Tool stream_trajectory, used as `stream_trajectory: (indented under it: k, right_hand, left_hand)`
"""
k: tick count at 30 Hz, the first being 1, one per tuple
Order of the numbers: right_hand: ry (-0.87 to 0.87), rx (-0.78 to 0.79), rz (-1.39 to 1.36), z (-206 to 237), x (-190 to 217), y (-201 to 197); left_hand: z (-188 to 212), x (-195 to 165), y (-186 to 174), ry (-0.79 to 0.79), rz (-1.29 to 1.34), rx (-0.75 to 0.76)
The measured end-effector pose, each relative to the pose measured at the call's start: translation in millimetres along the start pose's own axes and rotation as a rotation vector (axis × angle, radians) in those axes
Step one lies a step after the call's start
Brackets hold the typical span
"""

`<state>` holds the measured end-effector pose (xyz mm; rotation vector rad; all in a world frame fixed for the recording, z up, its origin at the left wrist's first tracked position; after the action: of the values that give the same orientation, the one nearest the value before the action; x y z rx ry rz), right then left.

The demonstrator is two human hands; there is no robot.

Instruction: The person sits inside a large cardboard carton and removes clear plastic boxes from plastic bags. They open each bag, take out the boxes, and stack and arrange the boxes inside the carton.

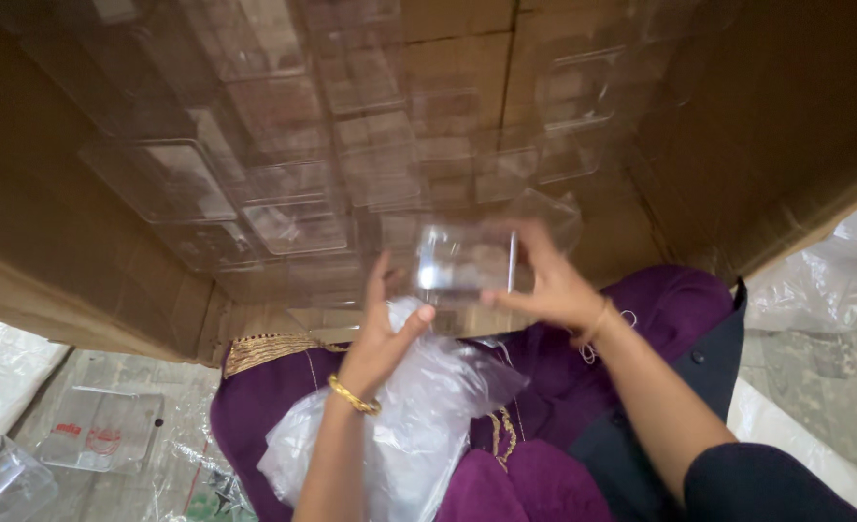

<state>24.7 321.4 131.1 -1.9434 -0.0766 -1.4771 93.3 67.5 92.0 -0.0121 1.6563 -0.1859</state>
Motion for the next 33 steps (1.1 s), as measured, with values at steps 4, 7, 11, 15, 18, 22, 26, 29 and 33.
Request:
stream_trajectory:
  k: [4,7,11,15,18,22,26,29,33]
  right_hand:
    - [0.127,-0.112,-0.247,-58,-20,-8]
    - [0.149,-0.122,-0.247,-102,-36,7]
    - [0.129,-0.122,-0.242,-127,-42,36]
    - [-0.112,-0.355,-0.125,-97,-15,34]
    - [-0.120,-0.245,0.120,-64,8,23]
    - [0.166,0.117,-0.147,-40,19,39]
    - [0.286,0.003,-0.099,-35,16,44]
    - [0.240,-0.070,-0.122,-33,17,40]
    - [0.213,-0.115,0.137,-31,29,34]
  left_hand:
    - [-4,8,-17,-0.226,0.246,-0.105]
    - [-7,5,-20,-0.176,0.295,-0.043]
    - [-14,6,-18,-0.276,0.558,-0.067]
    - [-21,4,-19,-0.208,0.517,-0.083]
    - [-26,3,-17,-0.192,0.497,-0.114]
    - [-28,4,-14,-0.250,0.591,-0.114]
    - [-24,9,-16,-0.181,0.508,-0.160]
    - [-27,17,-11,-0.176,0.418,-0.250]
    - [-36,16,1,-0.104,0.366,-0.310]
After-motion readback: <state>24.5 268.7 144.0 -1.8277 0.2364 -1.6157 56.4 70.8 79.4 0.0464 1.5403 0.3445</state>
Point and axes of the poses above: each hand's wrist, its own z-axis away from the middle knuckle, its own y-axis out of the palm, x = y × z, the point moved 2 cm from there along -z, towards the middle knuckle, and after that the axes turned 3 degrees about x, right-handed, at the moved point
